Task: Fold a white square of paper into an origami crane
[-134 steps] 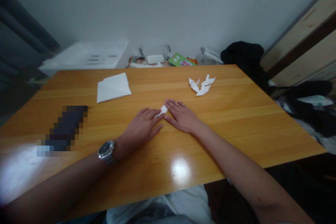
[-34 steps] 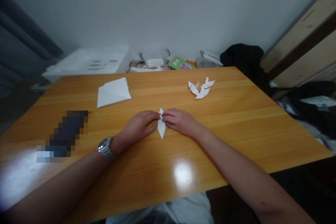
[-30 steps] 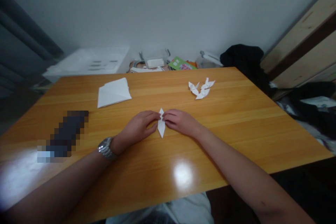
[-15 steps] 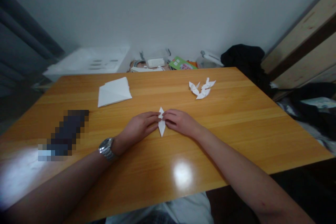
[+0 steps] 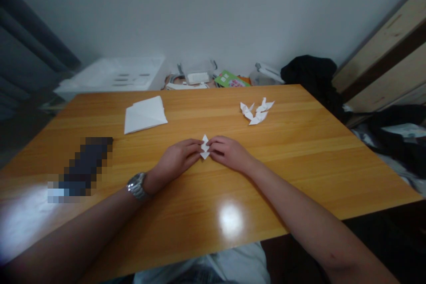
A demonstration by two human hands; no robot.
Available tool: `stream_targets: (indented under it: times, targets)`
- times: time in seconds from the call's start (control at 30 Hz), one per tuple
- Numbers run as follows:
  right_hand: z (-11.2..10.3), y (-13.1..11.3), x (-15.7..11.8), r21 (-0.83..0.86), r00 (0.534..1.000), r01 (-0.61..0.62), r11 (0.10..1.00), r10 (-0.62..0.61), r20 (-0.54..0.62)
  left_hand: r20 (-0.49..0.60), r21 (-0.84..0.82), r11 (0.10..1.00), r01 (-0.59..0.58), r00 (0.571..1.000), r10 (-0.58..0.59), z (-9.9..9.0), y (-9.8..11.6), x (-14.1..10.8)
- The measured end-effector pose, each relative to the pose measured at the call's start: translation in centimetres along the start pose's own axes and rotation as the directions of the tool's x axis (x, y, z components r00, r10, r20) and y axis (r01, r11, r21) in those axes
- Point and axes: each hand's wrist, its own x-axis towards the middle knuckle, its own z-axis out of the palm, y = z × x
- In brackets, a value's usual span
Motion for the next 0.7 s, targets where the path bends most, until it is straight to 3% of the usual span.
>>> stream_targets:
  times: [0.4, 0.7]
  targets:
    - [0.51, -0.02, 0.73, 0.060, 0.992, -0.114, 0.992, 0.118, -0.052, -0.070, -0.107, 0.991, 0.082, 0.993, -0.090, 0.35, -0.06, 0.85]
    - [0.63, -0.23, 1.00, 0.095, 0.989, -0.128, 0.987, 0.135, -0.061, -0.053, -0.111, 0.987, 0.116, 0.991, -0.122, 0.30, -0.06, 1.00]
